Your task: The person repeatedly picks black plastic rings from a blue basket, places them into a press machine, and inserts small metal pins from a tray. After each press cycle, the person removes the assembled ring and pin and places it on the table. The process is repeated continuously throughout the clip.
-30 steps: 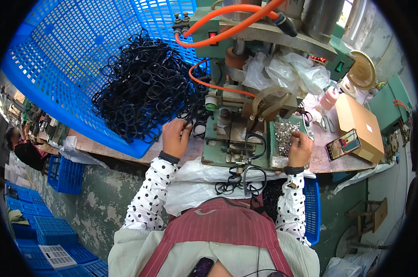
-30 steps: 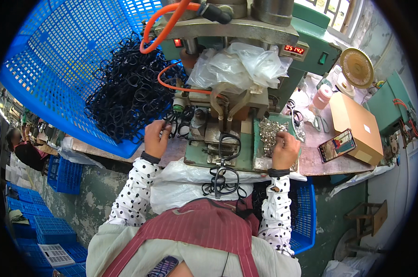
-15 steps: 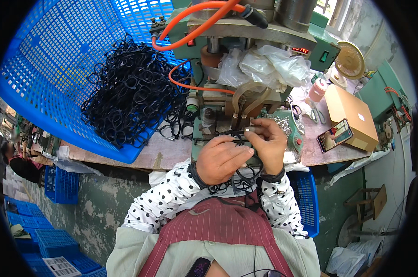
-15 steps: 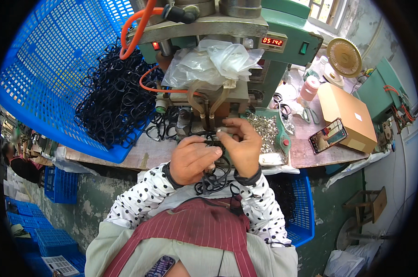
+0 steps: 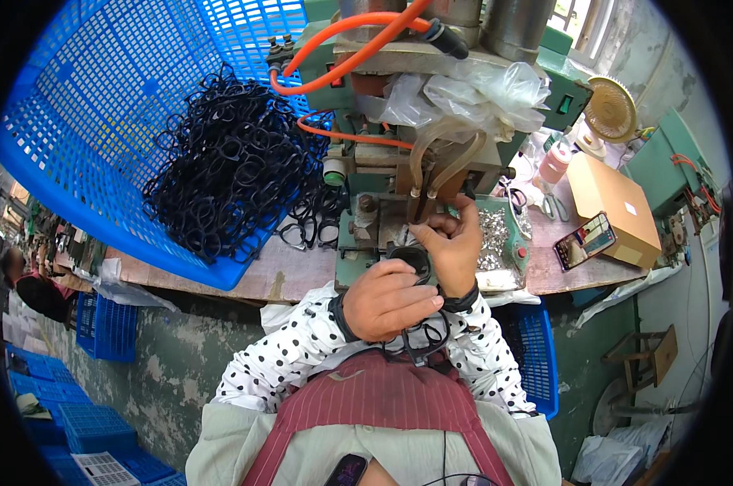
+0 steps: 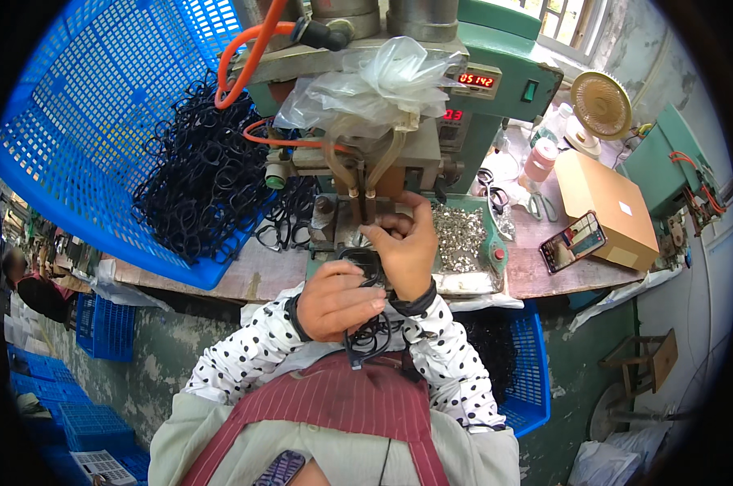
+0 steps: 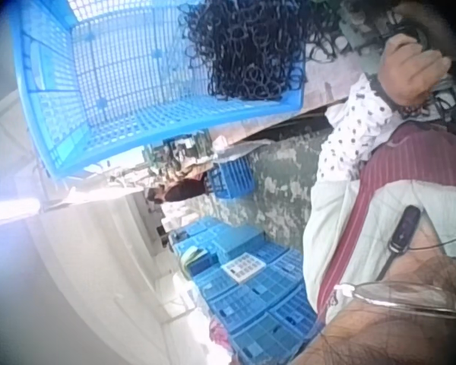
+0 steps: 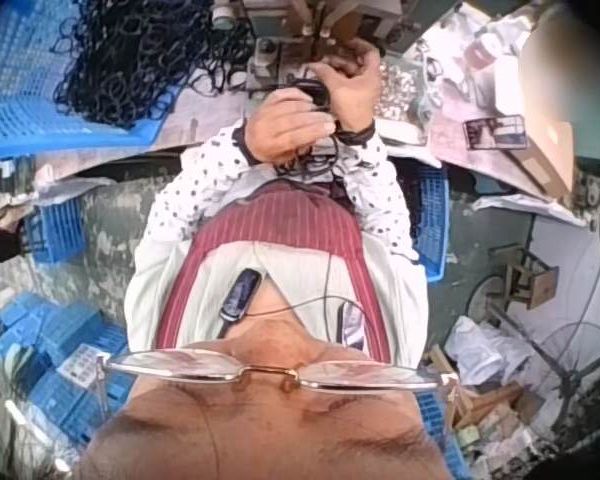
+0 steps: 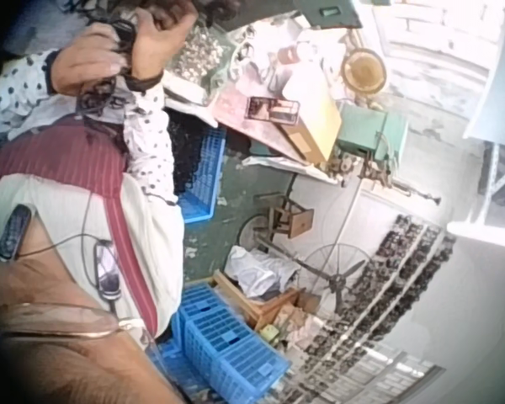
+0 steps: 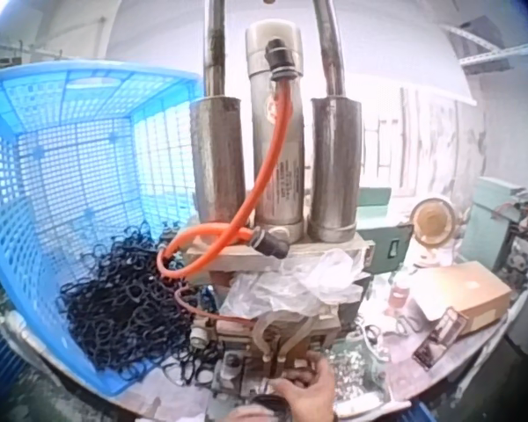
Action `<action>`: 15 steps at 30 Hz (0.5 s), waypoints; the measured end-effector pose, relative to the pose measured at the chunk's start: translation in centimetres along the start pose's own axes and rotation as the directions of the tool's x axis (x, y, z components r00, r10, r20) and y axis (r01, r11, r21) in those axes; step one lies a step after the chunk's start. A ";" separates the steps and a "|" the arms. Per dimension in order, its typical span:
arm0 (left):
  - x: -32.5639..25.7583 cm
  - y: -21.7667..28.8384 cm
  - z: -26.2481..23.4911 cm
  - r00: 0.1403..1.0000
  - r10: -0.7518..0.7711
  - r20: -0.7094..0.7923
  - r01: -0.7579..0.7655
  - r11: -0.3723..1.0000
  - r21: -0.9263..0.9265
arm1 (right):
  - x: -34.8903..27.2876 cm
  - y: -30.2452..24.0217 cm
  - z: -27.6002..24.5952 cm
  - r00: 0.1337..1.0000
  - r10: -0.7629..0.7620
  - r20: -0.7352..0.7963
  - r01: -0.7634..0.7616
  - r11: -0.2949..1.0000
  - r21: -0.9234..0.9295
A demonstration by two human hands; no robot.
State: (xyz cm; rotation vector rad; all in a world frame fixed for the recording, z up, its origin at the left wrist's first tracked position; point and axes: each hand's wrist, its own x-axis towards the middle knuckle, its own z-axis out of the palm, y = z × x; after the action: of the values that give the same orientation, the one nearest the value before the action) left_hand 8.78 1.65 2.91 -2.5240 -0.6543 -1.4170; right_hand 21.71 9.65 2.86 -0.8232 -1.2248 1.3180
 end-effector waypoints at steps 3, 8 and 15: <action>-0.3 -0.8 0.1 0.992 -0.050 0.119 0.062 0.993 -0.101 | 0.5 0.8 -1.9 0.999 -0.041 -0.035 0.038 0.995 -0.092; -1.1 -2.4 1.1 0.982 -0.046 0.185 0.081 0.979 -0.185 | 4.1 7.1 -13.0 0.889 -0.423 -0.176 -0.024 0.341 -0.940; -1.4 -2.6 1.0 0.978 -0.040 0.204 0.077 0.982 -0.175 | 2.2 7.7 -13.1 0.950 -0.311 0.036 0.083 0.139 -0.987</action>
State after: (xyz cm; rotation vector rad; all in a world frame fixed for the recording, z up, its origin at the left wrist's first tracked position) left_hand 7.78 3.97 1.04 -2.8405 -0.6643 -1.3075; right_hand 31.98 15.35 -7.03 -1.5739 -1.9643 -0.0484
